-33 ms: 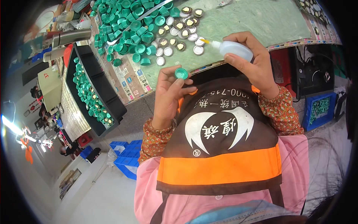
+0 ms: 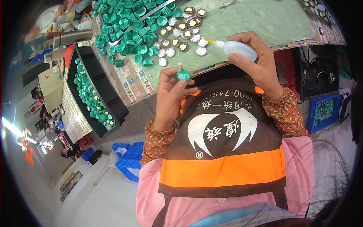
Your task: The person repeatedly picks up green cupcake wrappers and silver metal discs, applies glue to the wrappers, and presses the discs onto them. The person handles the items one at a time, placing the finished assemblies on the table.
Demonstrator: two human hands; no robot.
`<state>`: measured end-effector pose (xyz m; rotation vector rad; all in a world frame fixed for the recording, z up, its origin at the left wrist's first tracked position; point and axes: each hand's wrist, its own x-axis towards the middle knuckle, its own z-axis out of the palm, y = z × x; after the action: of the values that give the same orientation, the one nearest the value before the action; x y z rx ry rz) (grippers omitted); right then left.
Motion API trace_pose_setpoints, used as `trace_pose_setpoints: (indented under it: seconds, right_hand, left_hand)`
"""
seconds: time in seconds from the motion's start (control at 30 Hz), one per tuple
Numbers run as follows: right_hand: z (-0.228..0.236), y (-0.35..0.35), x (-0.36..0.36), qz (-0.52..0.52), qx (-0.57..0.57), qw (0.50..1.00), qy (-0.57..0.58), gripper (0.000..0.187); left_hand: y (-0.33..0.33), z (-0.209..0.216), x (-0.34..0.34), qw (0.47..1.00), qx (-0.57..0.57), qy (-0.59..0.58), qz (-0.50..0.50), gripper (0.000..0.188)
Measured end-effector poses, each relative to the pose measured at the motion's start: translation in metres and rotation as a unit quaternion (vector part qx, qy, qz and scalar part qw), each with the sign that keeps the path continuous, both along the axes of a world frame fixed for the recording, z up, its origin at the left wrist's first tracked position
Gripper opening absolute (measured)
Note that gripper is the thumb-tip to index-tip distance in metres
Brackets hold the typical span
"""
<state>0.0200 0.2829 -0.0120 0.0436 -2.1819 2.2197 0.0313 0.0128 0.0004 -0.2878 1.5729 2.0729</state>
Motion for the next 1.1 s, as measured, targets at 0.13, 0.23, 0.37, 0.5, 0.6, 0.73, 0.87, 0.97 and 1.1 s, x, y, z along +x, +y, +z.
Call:
trace_pose_setpoints:
  seconds: [0.13, 0.23, 0.37, 0.5, 0.6, 0.73, 0.87, 0.97, 1.1]
  right_hand:
    - [0.0, 0.004, -0.002, -0.008, -0.002, 1.0, -0.009, 0.031]
    - [-0.007, 0.007, -0.004, -0.024, 0.007, 1.0, -0.001, 0.031]
    - [-0.015, 0.014, -0.009, -0.053, 0.035, 0.998, 0.016, 0.03]
    - [-0.022, 0.029, -0.019, -0.088, 0.088, 0.992, 0.031, 0.03]
    - [-0.027, 0.041, -0.031, -0.119, 0.165, 0.977, 0.066, 0.03]
    - [-0.037, 0.063, -0.049, -0.159, 0.334, 0.918, 0.144, 0.03]
    - [-0.04, 0.079, -0.063, -0.18, 0.42, 0.876, 0.154, 0.03]
    - [-0.049, 0.091, -0.075, -0.174, 0.461, 0.857, 0.153, 0.029]
    - [-0.043, 0.093, -0.084, -0.16, 0.516, 0.829, 0.147, 0.027]
  left_hand:
    - [0.0, 0.002, 0.0, 0.998, -0.036, 0.049, 0.005, 0.039]
    - [0.001, 0.001, -0.001, 0.994, -0.06, 0.086, 0.002, 0.039]
    - [0.0, -0.002, -0.002, 0.983, -0.095, 0.154, -0.011, 0.04]
    - [-0.001, -0.008, -0.004, 0.971, -0.112, 0.213, -0.006, 0.041]
    - [-0.001, -0.005, -0.007, 0.972, -0.083, 0.221, 0.003, 0.042]
    - [0.0, 0.003, -0.01, 0.983, -0.043, 0.179, 0.022, 0.042]
    - [-0.001, 0.002, -0.012, 0.986, -0.033, 0.16, 0.029, 0.042]
    - [-0.002, 0.001, -0.011, 0.988, -0.03, 0.149, 0.03, 0.042]
    - [-0.004, 0.0, -0.012, 0.992, -0.012, 0.118, 0.032, 0.043]
